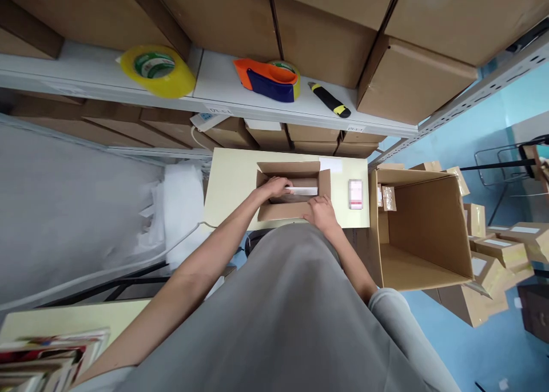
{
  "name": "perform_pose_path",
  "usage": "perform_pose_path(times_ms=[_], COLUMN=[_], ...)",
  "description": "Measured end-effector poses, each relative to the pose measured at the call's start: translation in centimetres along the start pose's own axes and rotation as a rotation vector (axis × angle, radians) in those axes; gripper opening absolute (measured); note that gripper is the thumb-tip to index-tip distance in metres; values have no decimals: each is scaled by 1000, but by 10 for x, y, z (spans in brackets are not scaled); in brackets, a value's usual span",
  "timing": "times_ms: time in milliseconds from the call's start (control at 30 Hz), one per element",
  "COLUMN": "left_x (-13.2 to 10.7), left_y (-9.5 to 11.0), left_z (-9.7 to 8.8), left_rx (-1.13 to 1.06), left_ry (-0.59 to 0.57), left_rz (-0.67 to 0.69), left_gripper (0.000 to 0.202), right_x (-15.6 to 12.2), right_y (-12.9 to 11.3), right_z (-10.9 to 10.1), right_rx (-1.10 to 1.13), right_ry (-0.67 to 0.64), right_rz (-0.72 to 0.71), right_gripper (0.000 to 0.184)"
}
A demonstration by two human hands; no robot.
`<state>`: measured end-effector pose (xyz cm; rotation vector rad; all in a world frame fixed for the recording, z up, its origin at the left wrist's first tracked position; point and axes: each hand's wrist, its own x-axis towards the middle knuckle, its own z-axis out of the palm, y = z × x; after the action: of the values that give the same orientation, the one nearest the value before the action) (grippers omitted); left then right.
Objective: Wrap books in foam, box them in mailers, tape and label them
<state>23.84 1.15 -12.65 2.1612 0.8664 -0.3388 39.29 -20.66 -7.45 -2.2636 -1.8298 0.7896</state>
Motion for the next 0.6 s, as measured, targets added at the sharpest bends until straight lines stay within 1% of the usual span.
perform_pose_path(times_ms=[100,200,267,333,400,467,533,567,600], left_x=[0,-3,-12,-29,-54,-81,-103,-112,-118], left_y=[2,6,8,7,4,0,-4,-5,-7], left_z=[8,12,13,15,18,22,26,29,32], left_rx=[38,80,93,68,8,-44,-69,-80,-94], left_ry=[77,167,225,314,461,656,849,920,964], left_rz=[-46,-72,-75,-52,-16,-23,-129,-201,-273], left_gripper=[18,26,30,34,38,40,53,59,62], right_x=[-2,-4,-5,-7,-8,-7,-1,2,6], right_y=[1,3,6,10,15,22,29,32,34], right_z=[2,2,0,-4,-7,-9,-9,-8,-7], right_rx=[23,61,89,118,154,193,232,249,263], right_ry=[7,44,71,118,219,358,472,502,515], right_rz=[-20,-49,-64,-70,-49,16,110,156,194], right_gripper=[45,42,41,38,39,47,52,50,42])
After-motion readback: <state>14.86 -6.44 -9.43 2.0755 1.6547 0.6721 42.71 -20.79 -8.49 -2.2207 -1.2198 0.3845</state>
